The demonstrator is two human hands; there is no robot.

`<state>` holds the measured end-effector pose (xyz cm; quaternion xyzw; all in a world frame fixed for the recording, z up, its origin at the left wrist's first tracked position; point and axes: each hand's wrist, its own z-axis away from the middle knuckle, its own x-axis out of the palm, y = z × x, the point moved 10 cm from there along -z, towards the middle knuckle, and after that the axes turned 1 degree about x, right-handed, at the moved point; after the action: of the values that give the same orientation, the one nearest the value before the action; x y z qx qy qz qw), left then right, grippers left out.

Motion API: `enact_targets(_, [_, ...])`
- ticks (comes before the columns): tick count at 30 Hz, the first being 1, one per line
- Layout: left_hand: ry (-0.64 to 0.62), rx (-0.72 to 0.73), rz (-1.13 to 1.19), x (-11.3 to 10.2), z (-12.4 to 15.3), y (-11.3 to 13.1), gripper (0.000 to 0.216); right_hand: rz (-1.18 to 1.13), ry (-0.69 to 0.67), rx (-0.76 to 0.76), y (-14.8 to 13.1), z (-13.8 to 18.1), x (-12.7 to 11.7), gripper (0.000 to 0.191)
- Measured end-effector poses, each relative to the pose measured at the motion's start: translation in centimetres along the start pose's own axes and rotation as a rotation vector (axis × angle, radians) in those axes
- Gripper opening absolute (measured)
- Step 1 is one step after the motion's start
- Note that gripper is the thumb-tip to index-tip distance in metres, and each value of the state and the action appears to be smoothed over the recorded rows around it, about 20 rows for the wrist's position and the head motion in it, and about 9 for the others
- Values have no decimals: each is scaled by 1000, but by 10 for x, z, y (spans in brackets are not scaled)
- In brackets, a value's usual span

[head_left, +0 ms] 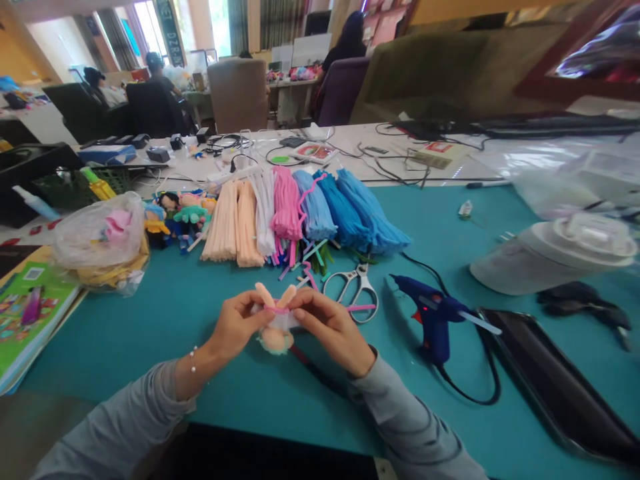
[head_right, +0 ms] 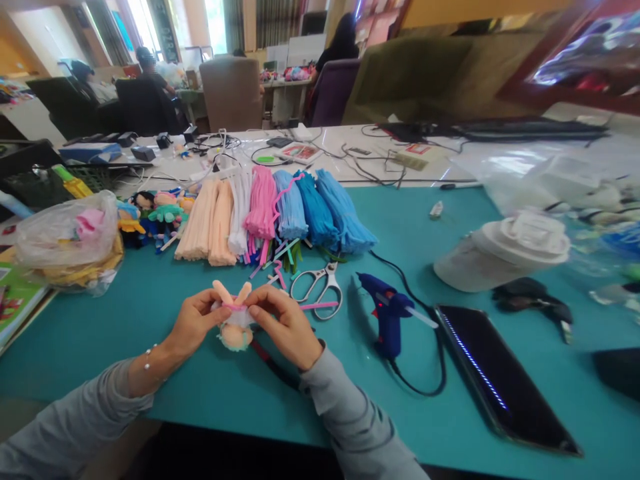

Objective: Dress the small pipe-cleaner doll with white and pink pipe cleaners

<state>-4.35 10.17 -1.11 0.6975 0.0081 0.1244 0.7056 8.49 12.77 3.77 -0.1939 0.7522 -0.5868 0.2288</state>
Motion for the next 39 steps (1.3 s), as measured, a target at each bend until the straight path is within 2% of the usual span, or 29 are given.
enact_targets(8, [-17, -2, -32, 2, 3, -1, 21, -63, 10, -44, 1, 0, 3, 18])
enact_targets(13, [25, 8, -52, 0, 5, 1, 21, -50, -2, -60, 4, 1, 5, 17])
enact_targets(20, [50, 36, -123, -4, 5, 1, 21, -140, 35, 33, 13, -1, 7, 21])
enact_targets(25, [55, 59, -144, -4, 5, 3, 19, -318, 72, 212, 31, -1, 8, 24])
enact_targets(28, [76, 56, -141, -5, 6, 4, 21, -323, 78, 307, 38, 0, 6, 22])
enact_targets(32, [87, 40, -129, -5, 6, 3, 23, -272, 36, 307, 36, -2, 6, 20])
enact_targets(39, [91, 62, -130, -5, 7, 4, 19, -327, 11, 305, 35, -4, 8, 14])
